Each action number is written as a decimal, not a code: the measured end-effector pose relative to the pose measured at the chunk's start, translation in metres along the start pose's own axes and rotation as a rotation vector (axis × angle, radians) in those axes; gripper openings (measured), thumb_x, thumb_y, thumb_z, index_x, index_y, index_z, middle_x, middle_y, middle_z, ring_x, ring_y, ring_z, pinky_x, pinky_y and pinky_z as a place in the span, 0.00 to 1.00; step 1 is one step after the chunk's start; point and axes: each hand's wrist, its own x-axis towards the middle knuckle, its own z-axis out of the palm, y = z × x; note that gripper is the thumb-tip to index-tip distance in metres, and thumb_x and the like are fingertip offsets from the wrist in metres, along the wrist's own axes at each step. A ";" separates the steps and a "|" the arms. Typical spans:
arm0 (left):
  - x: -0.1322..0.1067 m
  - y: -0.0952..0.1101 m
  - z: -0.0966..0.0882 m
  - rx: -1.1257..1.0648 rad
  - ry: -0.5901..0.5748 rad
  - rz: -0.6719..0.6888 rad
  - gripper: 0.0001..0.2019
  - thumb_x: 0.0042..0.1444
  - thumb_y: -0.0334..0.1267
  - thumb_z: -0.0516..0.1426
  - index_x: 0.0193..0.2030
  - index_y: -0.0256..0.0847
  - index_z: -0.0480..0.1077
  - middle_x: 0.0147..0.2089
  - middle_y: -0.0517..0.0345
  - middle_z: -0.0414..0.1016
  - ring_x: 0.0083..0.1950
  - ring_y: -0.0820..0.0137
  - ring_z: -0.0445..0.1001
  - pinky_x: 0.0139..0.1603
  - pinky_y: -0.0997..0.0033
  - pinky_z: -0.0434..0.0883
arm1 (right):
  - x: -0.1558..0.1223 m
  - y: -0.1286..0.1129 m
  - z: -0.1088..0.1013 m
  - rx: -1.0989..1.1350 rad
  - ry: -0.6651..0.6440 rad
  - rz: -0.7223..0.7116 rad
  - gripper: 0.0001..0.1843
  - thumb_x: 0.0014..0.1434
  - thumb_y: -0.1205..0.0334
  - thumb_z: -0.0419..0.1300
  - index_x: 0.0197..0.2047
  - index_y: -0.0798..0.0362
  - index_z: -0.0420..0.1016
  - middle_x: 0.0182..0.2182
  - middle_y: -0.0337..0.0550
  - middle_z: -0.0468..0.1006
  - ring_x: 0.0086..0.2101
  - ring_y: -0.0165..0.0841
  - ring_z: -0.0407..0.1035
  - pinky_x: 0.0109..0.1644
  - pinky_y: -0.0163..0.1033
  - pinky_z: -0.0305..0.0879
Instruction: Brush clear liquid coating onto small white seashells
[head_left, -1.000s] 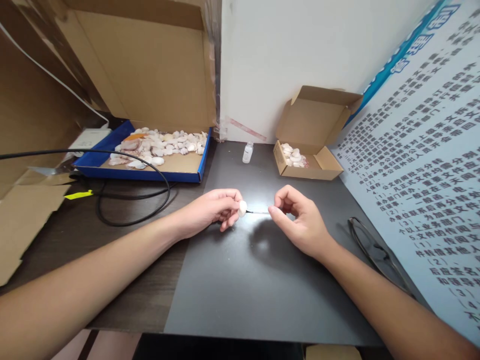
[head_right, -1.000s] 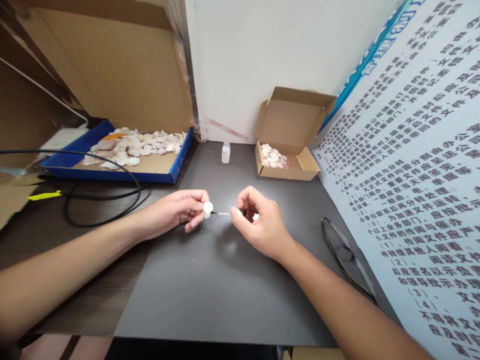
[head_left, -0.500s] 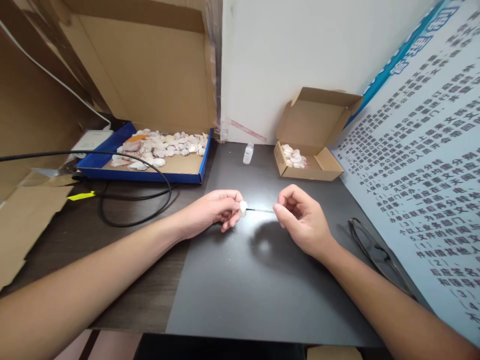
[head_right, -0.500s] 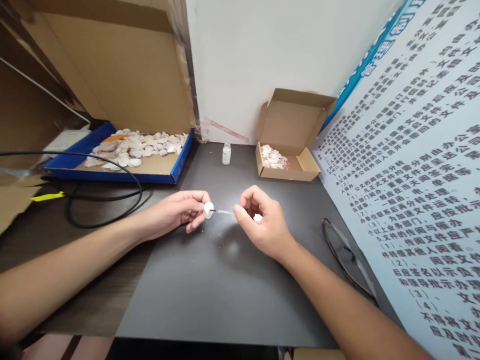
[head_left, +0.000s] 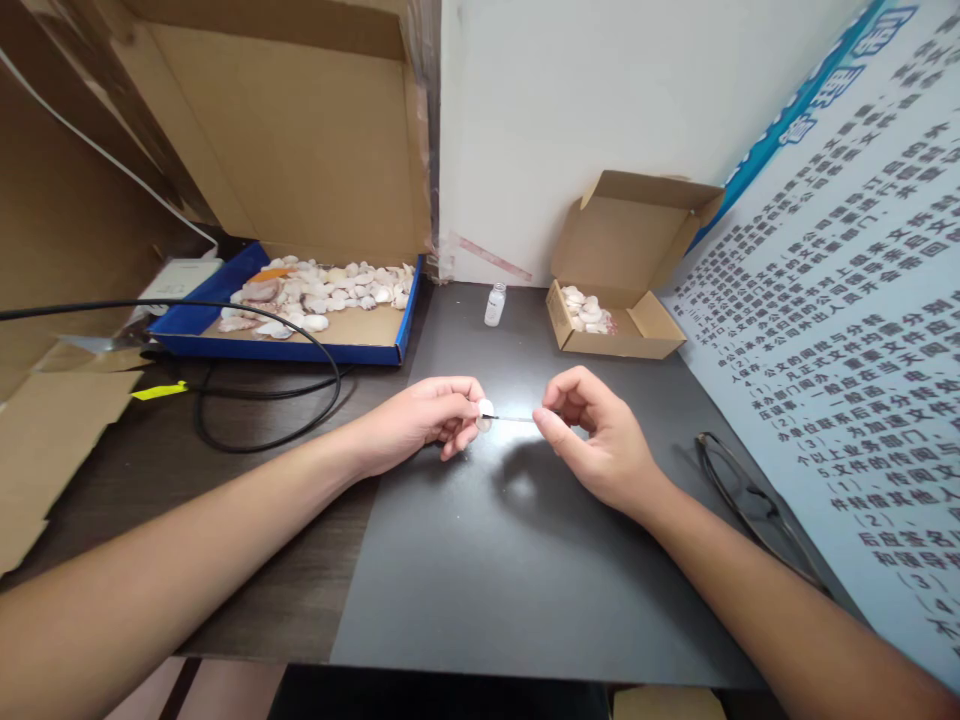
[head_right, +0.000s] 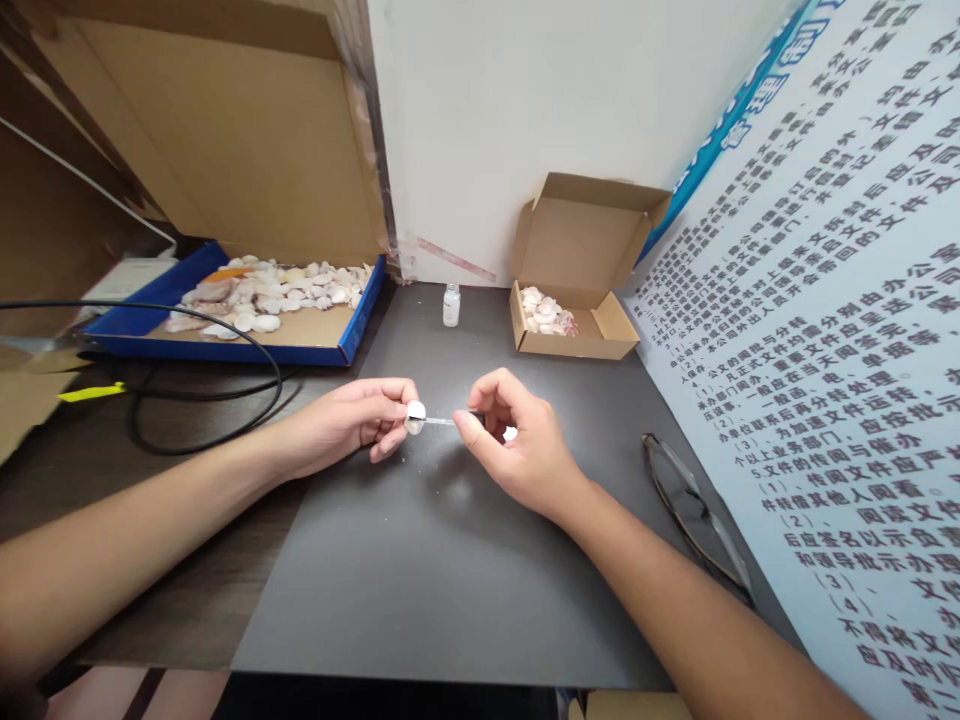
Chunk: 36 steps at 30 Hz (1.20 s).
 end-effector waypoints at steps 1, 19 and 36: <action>0.000 0.000 0.000 0.000 0.001 0.001 0.08 0.55 0.39 0.57 0.32 0.37 0.64 0.20 0.64 0.65 0.21 0.80 0.61 0.24 0.80 0.60 | 0.000 0.000 0.000 -0.033 -0.010 0.003 0.07 0.60 0.63 0.60 0.33 0.50 0.63 0.24 0.33 0.65 0.22 0.26 0.60 0.27 0.34 0.59; 0.001 0.000 0.000 -0.004 0.024 -0.007 0.07 0.55 0.37 0.57 0.31 0.37 0.64 0.20 0.65 0.63 0.21 0.79 0.60 0.25 0.78 0.59 | 0.001 0.000 0.001 0.020 0.045 -0.021 0.07 0.62 0.61 0.60 0.34 0.50 0.64 0.24 0.33 0.66 0.21 0.25 0.60 0.26 0.34 0.58; 0.001 -0.001 -0.001 -0.016 0.030 -0.003 0.07 0.56 0.38 0.58 0.32 0.37 0.65 0.20 0.65 0.62 0.21 0.80 0.59 0.24 0.78 0.58 | 0.001 0.002 0.000 0.001 0.012 -0.004 0.09 0.62 0.65 0.58 0.31 0.50 0.62 0.22 0.32 0.63 0.22 0.25 0.57 0.27 0.34 0.56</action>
